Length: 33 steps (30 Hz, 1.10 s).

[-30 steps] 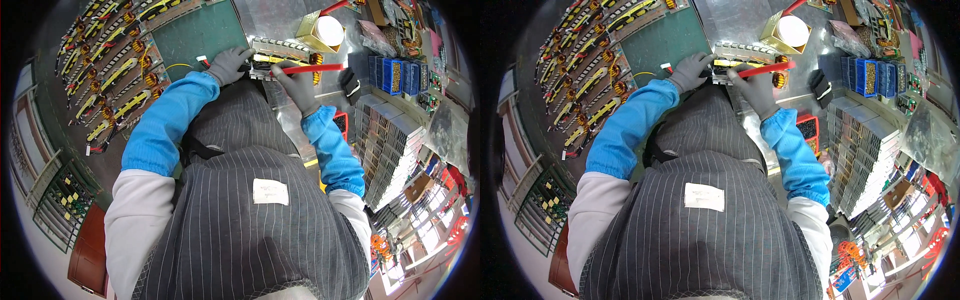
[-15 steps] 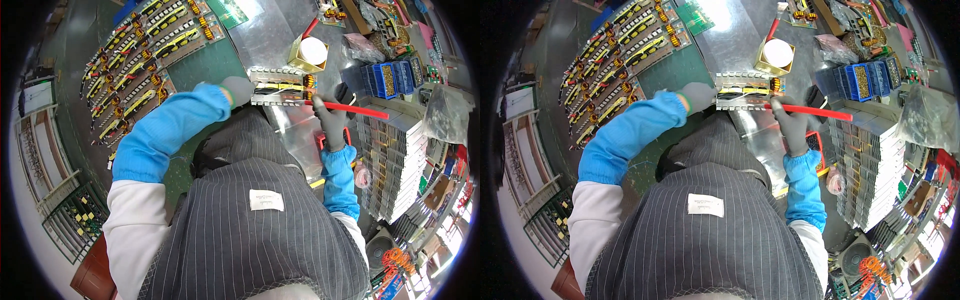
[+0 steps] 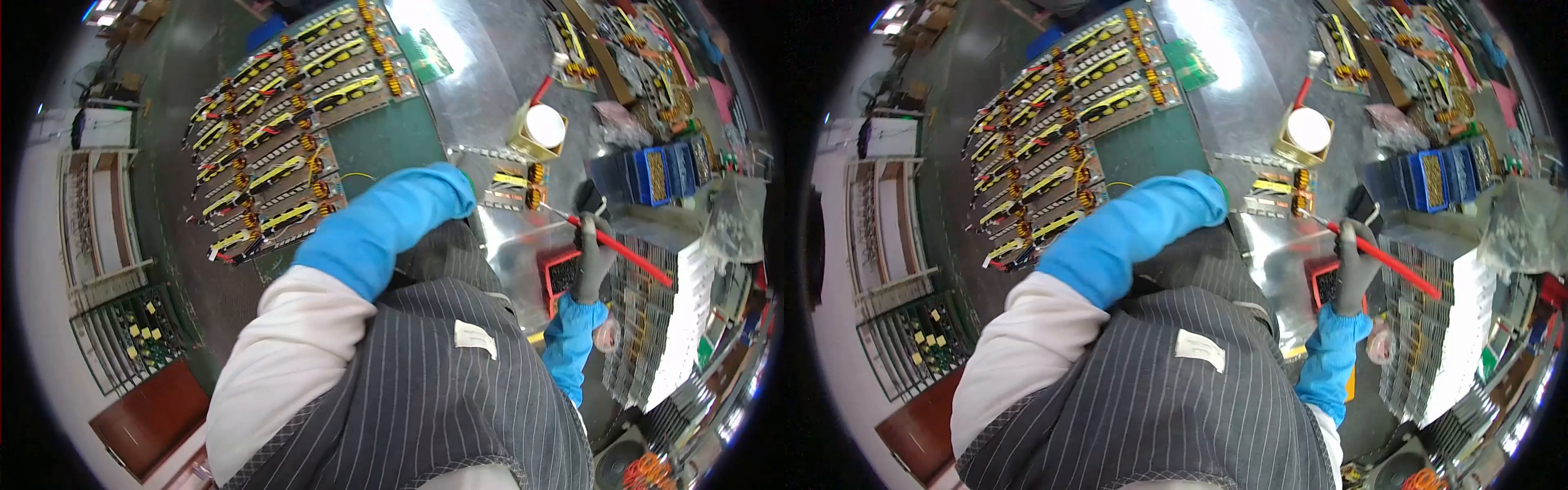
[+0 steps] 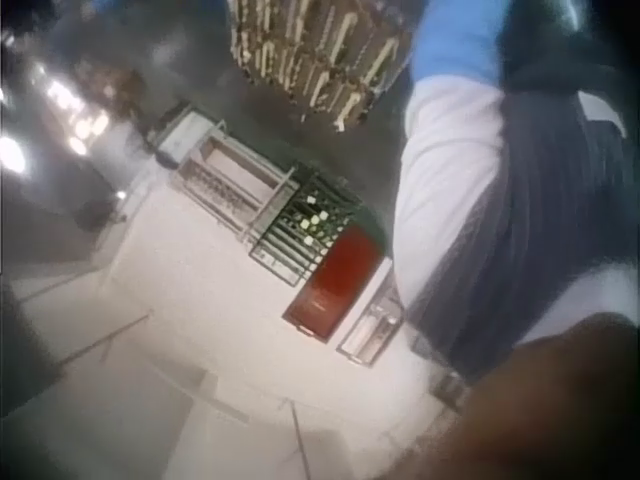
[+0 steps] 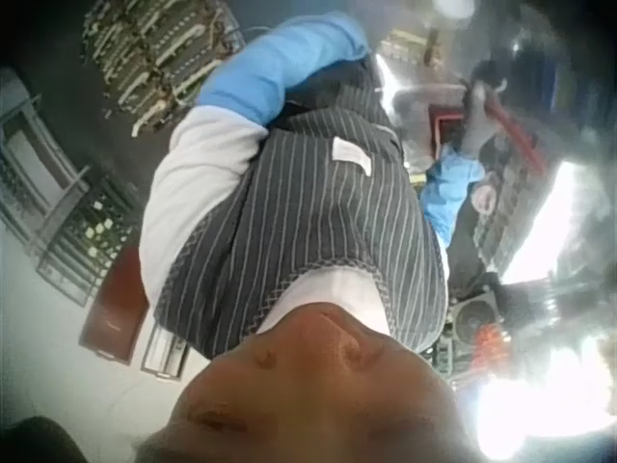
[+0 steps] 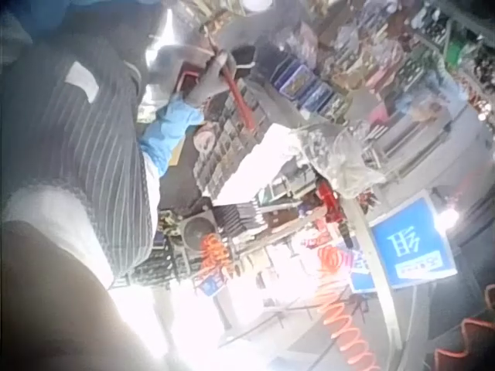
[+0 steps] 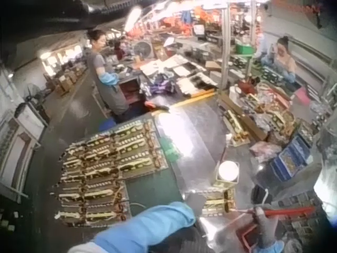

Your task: The recorder uses a multimeter probe to test electrical connections on a series of industrial coil components.

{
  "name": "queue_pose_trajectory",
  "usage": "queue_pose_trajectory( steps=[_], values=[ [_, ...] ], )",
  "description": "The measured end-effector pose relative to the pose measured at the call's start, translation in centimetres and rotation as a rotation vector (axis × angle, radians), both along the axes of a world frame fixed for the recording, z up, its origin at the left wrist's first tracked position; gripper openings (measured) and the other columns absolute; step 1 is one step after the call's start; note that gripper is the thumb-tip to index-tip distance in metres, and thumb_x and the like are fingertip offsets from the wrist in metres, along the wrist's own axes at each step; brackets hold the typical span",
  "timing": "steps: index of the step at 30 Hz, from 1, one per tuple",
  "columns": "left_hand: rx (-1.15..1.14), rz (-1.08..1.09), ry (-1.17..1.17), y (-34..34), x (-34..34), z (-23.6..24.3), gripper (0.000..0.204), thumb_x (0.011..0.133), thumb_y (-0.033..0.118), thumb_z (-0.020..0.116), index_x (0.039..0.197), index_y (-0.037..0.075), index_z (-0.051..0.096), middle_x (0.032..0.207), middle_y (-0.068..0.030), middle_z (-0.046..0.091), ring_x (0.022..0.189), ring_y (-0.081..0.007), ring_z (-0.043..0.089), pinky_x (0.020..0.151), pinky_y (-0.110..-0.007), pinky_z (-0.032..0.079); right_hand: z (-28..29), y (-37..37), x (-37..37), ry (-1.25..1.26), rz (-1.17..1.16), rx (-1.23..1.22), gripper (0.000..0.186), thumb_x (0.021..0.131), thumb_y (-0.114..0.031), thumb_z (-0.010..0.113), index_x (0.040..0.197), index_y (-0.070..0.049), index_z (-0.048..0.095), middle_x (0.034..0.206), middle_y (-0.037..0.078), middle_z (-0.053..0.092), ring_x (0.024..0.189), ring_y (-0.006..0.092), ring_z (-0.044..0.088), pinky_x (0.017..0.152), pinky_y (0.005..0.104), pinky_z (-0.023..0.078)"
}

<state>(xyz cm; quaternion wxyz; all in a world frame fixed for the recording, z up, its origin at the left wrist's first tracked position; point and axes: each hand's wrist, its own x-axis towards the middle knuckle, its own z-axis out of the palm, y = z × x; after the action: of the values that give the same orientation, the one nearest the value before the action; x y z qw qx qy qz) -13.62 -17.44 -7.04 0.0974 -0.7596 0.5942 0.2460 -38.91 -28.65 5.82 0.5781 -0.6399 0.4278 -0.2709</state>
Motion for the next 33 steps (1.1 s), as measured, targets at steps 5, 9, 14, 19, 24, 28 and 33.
queue_pose_trajectory(
  steps=[5,9,14,19,24,28,33],
  values=[
    [-0.254,0.215,-0.032,0.3,-1.1,-4.0,0.026,0.083,0.016,0.069,0.107,0.008,0.073,0.103,-0.0149,0.074,0.099,-0.0329,0.073,0.078,-0.048,0.057,-0.1,0.0,-0.6,-0.021,0.014,0.024,0.023,0.098,-0.021,0.070,0.105,0.000,0.070,0.080,0.001,0.062,0.065,0.0040,0.049,0.057,0.0205,0.038],
    [-0.185,0.205,0.021,3.4,2.2,-1.4,0.023,0.084,0.012,0.067,0.105,0.008,0.073,0.103,-0.0148,0.074,0.099,-0.0331,0.073,0.076,-0.048,0.057,0.7,-0.2,-0.4,-0.036,0.028,-0.016,0.022,0.099,-0.020,0.070,0.105,0.001,0.070,0.078,-0.001,0.060,0.066,0.0039,0.049,0.058,0.0198,0.038],
    [-0.197,0.359,-0.025,12.3,9.9,0.0,0.031,0.083,0.015,0.069,0.113,0.010,0.070,0.107,-0.0163,0.073,0.101,-0.0351,0.071,0.087,-0.048,0.055,0.6,0.5,0.8,-0.023,0.023,-0.010,0.021,0.098,-0.020,0.070,0.103,0.001,0.070,0.078,-0.001,0.060,0.066,0.0039,0.050,0.059,0.0194,0.038],
    [-0.191,0.446,-0.147,19.0,14.9,-0.2,0.036,0.085,0.021,0.070,0.118,0.009,0.065,0.110,-0.0166,0.071,0.103,-0.0372,0.069,0.088,-0.049,0.054,-0.6,0.7,2.1,-0.032,0.075,0.017,0.020,0.097,-0.018,0.071,0.103,0.000,0.071,0.078,0.000,0.061,0.064,0.0042,0.050,0.057,0.0193,0.038],
    [-0.156,0.551,-0.176,20.6,17.5,-0.8,0.042,0.088,0.031,0.072,0.122,0.009,0.062,0.112,-0.0171,0.068,0.106,-0.0371,0.067,0.089,-0.048,0.054,-0.2,0.4,2.9,-0.009,0.109,0.008,0.019,0.097,-0.017,0.070,0.102,0.000,0.072,0.078,0.000,0.062,0.065,0.0046,0.051,0.057,0.0200,0.039],
    [-0.087,0.622,-0.092,20.7,17.7,-0.9,0.044,0.090,0.032,0.071,0.127,0.010,0.061,0.117,-0.0170,0.068,0.109,-0.0374,0.066,0.091,-0.050,0.053,0.1,0.2,3.4,0.002,0.114,0.033,0.018,0.097,-0.017,0.069,0.103,0.000,0.072,0.079,0.001,0.062,0.067,0.0053,0.053,0.060,0.0204,0.041],
    [-0.055,0.662,-0.134,20.8,18.1,-0.8,0.048,0.089,0.035,0.070,0.127,0.008,0.060,0.122,-0.0184,0.066,0.112,-0.0381,0.065,0.093,-0.051,0.052,0.5,0.0,2.9,0.042,0.074,0.011,0.018,0.097,-0.016,0.069,0.104,0.001,0.072,0.081,0.000,0.063,0.069,0.0059,0.054,0.062,0.0206,0.042]
  ],
)
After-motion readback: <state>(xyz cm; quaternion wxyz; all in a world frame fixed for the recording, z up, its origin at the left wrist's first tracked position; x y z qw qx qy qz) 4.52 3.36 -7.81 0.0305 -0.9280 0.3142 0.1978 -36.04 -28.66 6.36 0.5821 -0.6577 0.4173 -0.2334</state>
